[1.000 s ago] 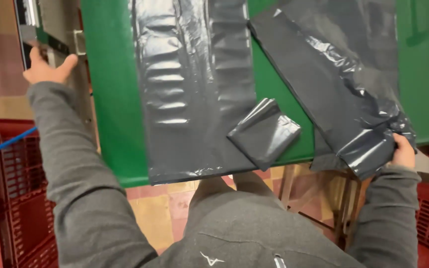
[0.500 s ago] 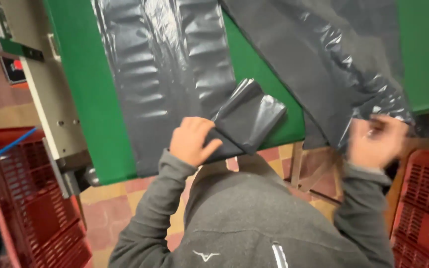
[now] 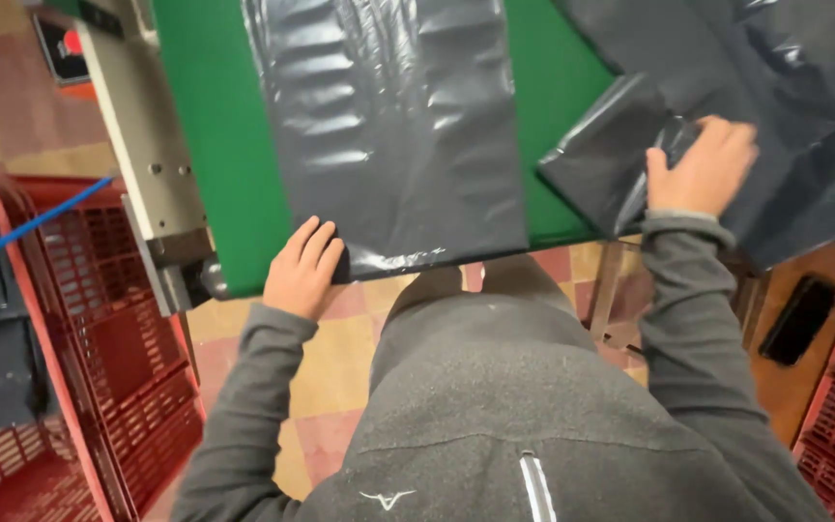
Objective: Folding black plastic bags into rectangles and stacking them in a red storage bin.
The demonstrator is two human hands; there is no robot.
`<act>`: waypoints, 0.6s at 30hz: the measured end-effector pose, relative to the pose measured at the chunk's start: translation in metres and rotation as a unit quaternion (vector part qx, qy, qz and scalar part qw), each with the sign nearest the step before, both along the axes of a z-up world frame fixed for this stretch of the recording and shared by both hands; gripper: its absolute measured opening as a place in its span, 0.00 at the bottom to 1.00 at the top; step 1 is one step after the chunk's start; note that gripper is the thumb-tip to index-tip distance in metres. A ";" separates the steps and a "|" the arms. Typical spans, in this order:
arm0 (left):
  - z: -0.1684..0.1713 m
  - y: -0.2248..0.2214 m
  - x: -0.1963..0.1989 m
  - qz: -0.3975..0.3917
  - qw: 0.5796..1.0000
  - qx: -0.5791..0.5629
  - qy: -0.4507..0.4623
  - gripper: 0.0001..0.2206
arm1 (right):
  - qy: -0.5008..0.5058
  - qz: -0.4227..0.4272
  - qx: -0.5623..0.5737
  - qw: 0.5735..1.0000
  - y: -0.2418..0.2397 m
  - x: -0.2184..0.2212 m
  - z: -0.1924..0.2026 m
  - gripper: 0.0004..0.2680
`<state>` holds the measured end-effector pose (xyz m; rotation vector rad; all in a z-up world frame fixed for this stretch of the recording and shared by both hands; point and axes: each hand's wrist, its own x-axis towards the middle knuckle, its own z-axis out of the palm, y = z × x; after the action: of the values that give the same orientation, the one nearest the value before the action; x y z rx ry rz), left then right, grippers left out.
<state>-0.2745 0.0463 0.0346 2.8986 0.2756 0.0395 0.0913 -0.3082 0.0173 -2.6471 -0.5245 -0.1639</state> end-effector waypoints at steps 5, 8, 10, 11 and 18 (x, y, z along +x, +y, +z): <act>0.005 0.024 -0.004 -0.058 0.996 -0.008 -0.061 0.15 | 0.009 0.383 -0.051 0.922 0.096 -0.092 0.107 0.27; 0.023 0.025 -0.007 -0.022 0.994 -0.088 -0.058 0.12 | -0.057 0.503 0.013 0.862 0.097 -0.129 0.055 0.26; 0.049 0.017 -0.012 0.009 0.990 -0.139 -0.027 0.11 | -0.028 0.503 0.001 0.864 0.073 -0.122 0.037 0.20; 0.061 0.012 -0.014 0.038 0.981 -0.192 0.007 0.10 | 0.005 0.500 -0.011 0.866 0.060 -0.117 0.027 0.16; 0.096 0.075 0.036 0.081 0.932 -0.353 -0.031 0.09 | 0.201 0.487 0.033 0.849 0.129 -0.031 0.115 0.07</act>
<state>-0.2383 0.1210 0.1302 2.1514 0.4164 0.0480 0.0601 -0.1794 0.1323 -1.9381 -1.5544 0.6457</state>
